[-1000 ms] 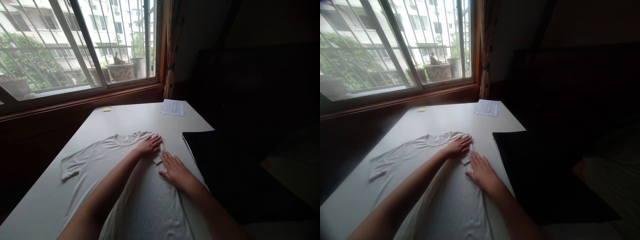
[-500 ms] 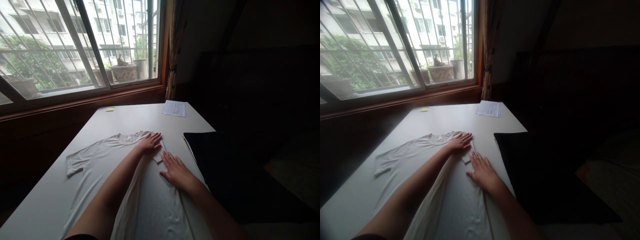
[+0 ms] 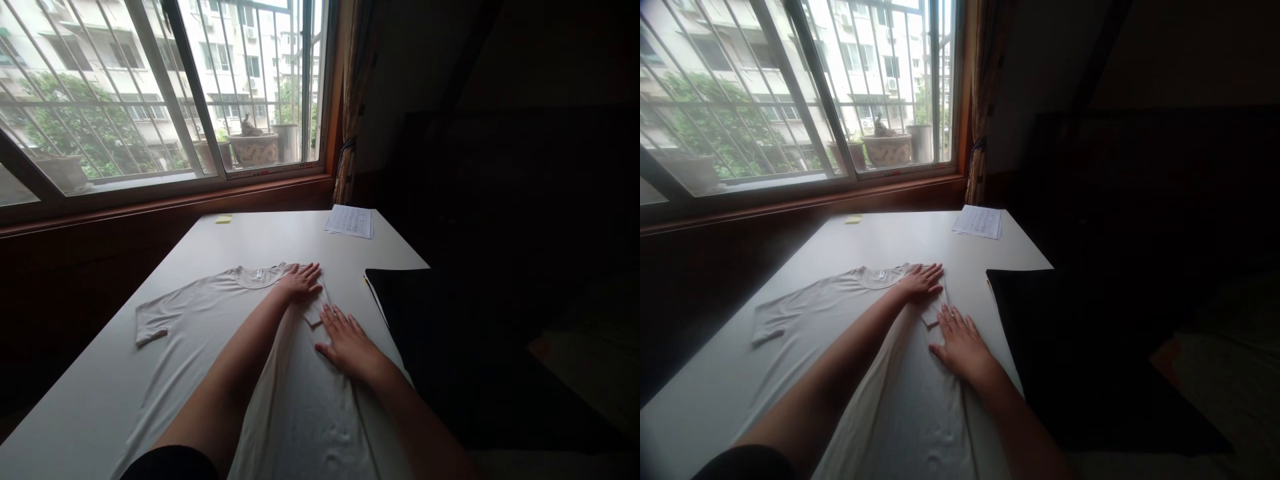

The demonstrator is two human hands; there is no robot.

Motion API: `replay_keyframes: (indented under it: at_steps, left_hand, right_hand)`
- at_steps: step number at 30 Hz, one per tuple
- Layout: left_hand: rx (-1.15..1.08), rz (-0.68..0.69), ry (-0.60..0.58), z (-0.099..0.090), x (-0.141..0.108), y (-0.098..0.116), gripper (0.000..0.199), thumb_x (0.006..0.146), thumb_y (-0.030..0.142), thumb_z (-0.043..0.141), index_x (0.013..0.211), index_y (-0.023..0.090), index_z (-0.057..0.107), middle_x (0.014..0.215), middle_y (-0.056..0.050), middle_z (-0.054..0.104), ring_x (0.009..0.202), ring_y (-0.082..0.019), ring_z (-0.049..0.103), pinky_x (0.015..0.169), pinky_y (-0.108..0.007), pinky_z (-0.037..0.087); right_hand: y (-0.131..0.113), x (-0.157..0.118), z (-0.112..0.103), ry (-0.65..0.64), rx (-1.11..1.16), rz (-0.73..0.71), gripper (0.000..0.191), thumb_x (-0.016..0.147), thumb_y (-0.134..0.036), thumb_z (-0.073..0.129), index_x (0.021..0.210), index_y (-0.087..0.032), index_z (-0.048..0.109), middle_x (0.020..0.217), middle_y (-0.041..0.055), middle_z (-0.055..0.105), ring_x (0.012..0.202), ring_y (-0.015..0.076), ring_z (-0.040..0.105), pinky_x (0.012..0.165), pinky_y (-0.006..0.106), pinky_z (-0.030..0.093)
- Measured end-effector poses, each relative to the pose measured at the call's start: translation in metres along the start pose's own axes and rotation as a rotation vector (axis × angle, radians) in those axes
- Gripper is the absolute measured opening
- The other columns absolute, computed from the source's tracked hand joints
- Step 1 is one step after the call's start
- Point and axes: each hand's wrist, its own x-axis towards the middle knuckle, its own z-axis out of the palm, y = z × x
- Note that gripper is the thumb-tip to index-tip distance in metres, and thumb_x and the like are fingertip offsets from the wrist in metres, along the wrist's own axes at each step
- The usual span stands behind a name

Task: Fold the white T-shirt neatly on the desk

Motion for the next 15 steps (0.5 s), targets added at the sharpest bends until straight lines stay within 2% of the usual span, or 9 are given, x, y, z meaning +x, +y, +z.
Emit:
replay_keyframes:
  at_steps: [6, 10, 13, 15]
  left_hand:
    - [-0.015, -0.025, 0.013, 0.000, 0.006, 0.000, 0.063, 0.105, 0.055, 0.030, 0.160, 0.024, 0.028, 0.166, -0.009, 0.023, 0.154, -0.028, 0.020, 0.122, -0.058, 0.018]
    - [-0.030, -0.076, 0.078, -0.002, 0.002, 0.001, 0.060, 0.105, 0.053, 0.033, 0.159, 0.026, 0.030, 0.165, -0.007, 0.028, 0.154, -0.028, 0.021, 0.124, -0.058, 0.014]
    - [-0.038, -0.173, 0.168, -0.008, -0.020, -0.005, 0.058, 0.107, 0.048, 0.028, 0.159, 0.021, 0.029, 0.164, -0.009, 0.030, 0.154, -0.028, 0.019, 0.123, -0.058, 0.018]
    - [-0.039, -0.245, 0.226, -0.016, -0.047, -0.015, 0.056, 0.108, 0.044, 0.026, 0.158, 0.019, 0.031, 0.162, -0.010, 0.035, 0.154, -0.027, 0.019, 0.122, -0.056, 0.022]
  right_hand:
    - [0.002, 0.001, 0.003, 0.015, 0.004, -0.008, 0.077, 0.100, -0.055, 0.042, 0.162, -0.013, 0.022, 0.168, 0.0094, 0.007, 0.156, 0.0282, 0.006, 0.125, 0.052, 0.011]
    - [0.003, 0.000, 0.004, 0.029, 0.012, -0.019, 0.075, 0.100, -0.054, 0.043, 0.162, -0.017, 0.024, 0.168, 0.0089, 0.008, 0.156, 0.0287, 0.007, 0.125, 0.053, 0.012]
    - [0.002, -0.001, 0.004, 0.034, 0.000, -0.022, 0.074, 0.100, -0.052, 0.043, 0.161, -0.016, 0.025, 0.168, 0.0094, 0.009, 0.156, 0.0290, 0.008, 0.125, 0.053, 0.013]
    - [0.002, -0.001, 0.005, 0.042, -0.008, -0.024, 0.073, 0.100, -0.052, 0.044, 0.161, -0.016, 0.027, 0.168, 0.0097, 0.010, 0.155, 0.0296, 0.010, 0.125, 0.053, 0.014]
